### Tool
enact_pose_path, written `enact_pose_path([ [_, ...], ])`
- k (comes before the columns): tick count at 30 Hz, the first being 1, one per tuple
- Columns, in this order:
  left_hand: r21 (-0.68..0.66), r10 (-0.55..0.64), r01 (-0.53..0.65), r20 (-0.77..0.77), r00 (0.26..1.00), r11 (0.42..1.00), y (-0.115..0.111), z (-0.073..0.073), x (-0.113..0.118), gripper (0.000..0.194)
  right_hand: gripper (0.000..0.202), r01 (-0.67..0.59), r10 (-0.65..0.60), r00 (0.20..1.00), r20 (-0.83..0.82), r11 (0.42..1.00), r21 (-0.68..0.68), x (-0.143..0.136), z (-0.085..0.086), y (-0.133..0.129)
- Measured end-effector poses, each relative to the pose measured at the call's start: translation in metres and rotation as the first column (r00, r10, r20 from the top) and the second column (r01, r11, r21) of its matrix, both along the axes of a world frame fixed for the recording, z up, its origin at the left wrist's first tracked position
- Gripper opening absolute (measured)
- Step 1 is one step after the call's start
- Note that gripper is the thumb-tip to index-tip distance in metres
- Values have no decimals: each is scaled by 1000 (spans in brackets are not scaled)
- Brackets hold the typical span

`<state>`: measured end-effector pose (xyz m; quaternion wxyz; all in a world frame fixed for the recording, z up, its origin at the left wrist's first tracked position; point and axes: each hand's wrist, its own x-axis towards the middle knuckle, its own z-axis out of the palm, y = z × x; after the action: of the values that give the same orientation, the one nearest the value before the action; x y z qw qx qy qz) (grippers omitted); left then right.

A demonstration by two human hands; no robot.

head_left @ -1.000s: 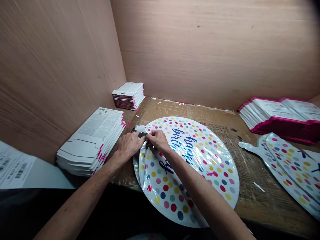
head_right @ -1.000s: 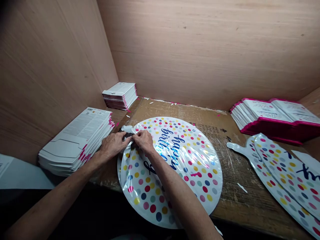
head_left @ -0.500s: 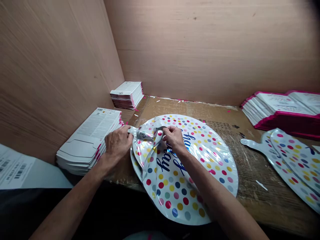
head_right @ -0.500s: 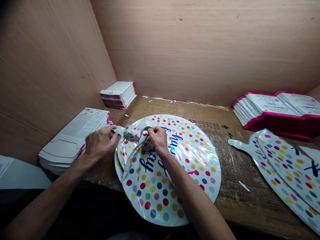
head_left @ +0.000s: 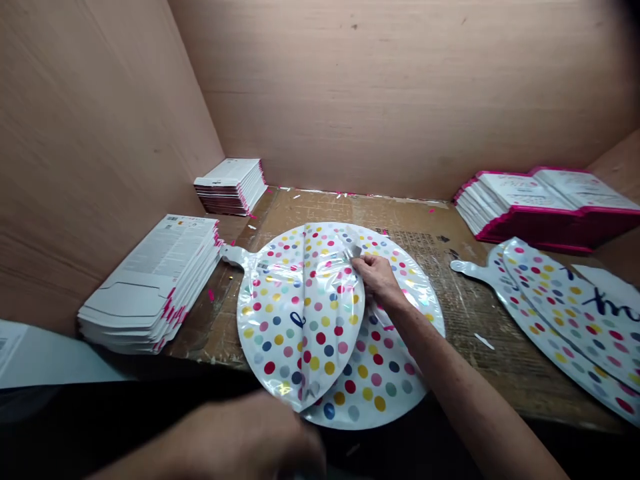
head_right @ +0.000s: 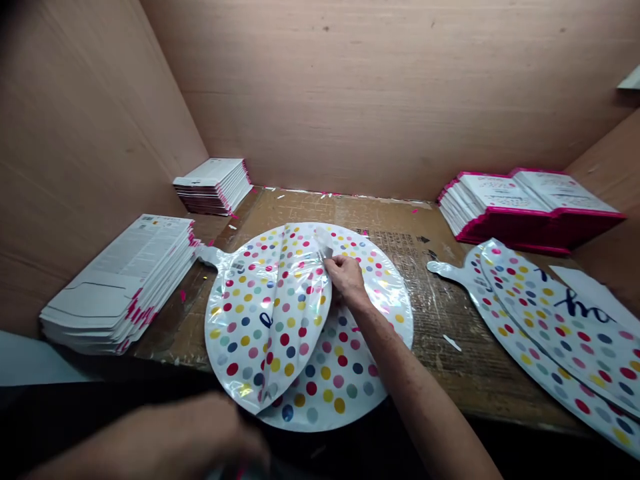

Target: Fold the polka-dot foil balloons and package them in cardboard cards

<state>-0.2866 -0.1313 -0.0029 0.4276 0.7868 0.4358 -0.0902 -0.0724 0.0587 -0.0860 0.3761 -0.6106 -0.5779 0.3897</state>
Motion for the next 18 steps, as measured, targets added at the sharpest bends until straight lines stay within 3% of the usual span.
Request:
enact_pose_path([
  [1,117,47,-50,29,998,992,28,3,2,17,29,16,-16,1000,27,1000,-8,11,-1,-3],
  [3,420,291,-255,-22,957,871,90,6,11,28,32,48,-46,995,87,999,-19,31,-3,-8],
  [5,557,408,-334,-9,913,760,141,-1,28,39,33,79,-75,985,155,997,-20,49,-4,-13],
  [7,627,428,-345,21,903,698,165,-17,51,42,32,107,-101,968,231,994,-16,65,-3,-20],
  [9,679,405,-330,53,913,656,163,-37,76,47,25,152,-147,939,310,988,9,77,0,-31],
  [11,724,376,-311,76,923,616,149,-56,97,53,30,167,-226,876,426,971,174,81,5,-45],
  [12,743,369,-304,82,926,597,141,-64,105,55,38,116,-253,833,492,949,292,80,7,-51],
  [14,765,361,-293,85,929,574,127,-74,114,54,47,-123,-225,734,640,883,452,72,8,-61],
  [16,783,343,-298,115,932,546,112,-77,111,48,46,-360,-97,622,777,846,393,63,4,-66],
  [18,790,346,-344,179,921,507,86,-75,99,39,47,-450,27,517,856,859,245,60,-5,-66],
])
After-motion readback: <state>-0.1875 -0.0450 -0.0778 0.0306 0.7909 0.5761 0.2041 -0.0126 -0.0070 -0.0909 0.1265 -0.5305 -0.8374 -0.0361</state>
